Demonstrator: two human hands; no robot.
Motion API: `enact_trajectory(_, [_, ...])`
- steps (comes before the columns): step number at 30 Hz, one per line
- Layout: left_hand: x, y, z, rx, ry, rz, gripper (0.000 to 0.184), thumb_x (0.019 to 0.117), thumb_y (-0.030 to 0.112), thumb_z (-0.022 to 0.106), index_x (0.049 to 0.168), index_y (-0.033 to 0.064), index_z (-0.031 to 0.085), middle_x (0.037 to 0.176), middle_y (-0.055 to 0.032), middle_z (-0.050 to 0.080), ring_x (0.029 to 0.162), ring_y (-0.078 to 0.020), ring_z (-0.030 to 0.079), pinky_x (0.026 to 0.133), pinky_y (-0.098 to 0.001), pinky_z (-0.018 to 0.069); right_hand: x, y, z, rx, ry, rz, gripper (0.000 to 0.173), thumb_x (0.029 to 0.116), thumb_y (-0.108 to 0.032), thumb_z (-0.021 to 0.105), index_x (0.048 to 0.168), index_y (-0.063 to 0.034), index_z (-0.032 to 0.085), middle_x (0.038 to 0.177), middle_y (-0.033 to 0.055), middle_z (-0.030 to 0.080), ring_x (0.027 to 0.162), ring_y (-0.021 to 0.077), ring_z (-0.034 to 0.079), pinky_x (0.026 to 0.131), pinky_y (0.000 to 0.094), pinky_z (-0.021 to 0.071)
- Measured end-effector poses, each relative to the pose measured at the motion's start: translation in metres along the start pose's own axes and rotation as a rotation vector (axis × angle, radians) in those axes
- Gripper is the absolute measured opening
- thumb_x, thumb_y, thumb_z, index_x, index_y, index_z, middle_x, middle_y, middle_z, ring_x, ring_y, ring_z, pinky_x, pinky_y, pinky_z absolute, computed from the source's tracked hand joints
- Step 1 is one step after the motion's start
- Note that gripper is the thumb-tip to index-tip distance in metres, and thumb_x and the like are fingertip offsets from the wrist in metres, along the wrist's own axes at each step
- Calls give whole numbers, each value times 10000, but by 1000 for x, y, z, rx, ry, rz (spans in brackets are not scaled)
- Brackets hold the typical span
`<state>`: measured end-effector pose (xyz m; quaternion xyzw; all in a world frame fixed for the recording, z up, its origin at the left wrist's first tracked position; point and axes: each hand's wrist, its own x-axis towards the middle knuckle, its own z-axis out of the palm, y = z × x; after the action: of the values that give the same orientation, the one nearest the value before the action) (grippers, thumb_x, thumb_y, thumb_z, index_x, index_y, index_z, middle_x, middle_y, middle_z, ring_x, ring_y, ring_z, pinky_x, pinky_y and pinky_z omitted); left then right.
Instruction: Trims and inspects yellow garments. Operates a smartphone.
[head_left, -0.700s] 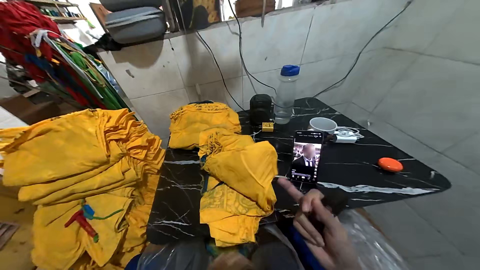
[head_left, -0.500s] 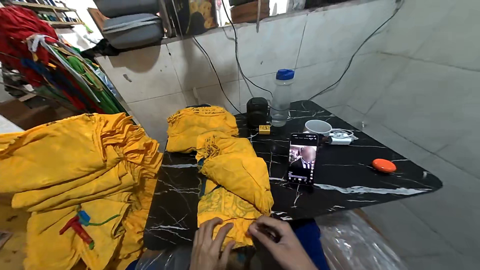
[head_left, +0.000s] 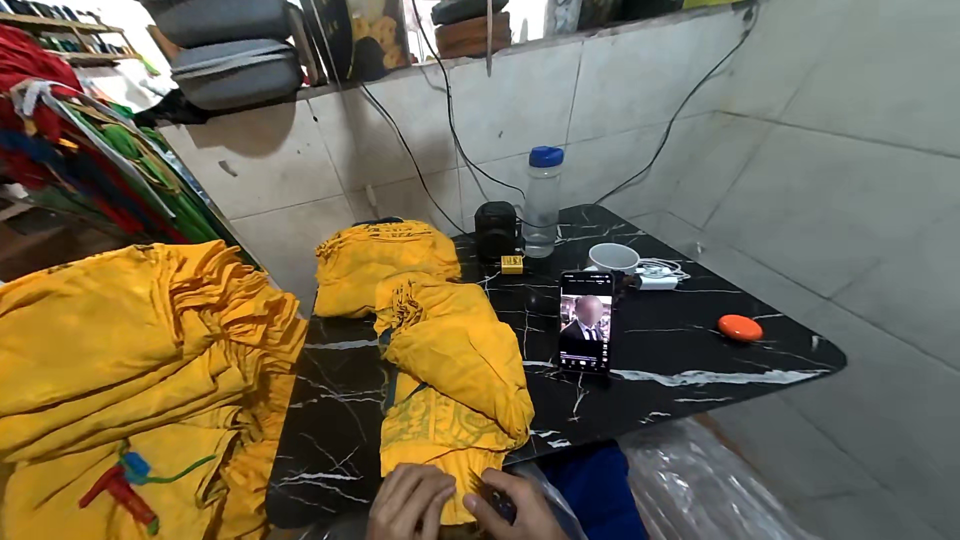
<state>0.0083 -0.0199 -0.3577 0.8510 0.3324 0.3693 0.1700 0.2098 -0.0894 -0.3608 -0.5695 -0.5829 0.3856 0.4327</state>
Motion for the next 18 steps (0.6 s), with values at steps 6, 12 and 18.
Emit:
enact_trajectory(6, [18,-18,15,287,139,-80,236,977,292,641,1130,158,762,1173,-89,686,1113,-250,643,926,-399,552,-6,-3,2,-212,-64,7,205,965,-176,657,906,20,666,852,179,665,810,313,666,746,500,544])
enact_trajectory(12, [34,-34,5,362,167,-158,258,1015,317,554,1007,170,766,1072,12,742,1076,-226,679,901,-465,536,-6,-4,-8,-323,-112,24,219,974,-213,631,931,-2,674,861,172,675,821,323,679,734,524,544])
enact_trajectory(18, [55,-24,-20,-106,168,-291,166,1016,177,558,1079,91,685,982,21,719,915,-63,699,825,-273,606,-10,-21,-9,-292,149,38,300,926,-184,714,1192,-49,684,996,127,718,849,276,706,756,495,591])
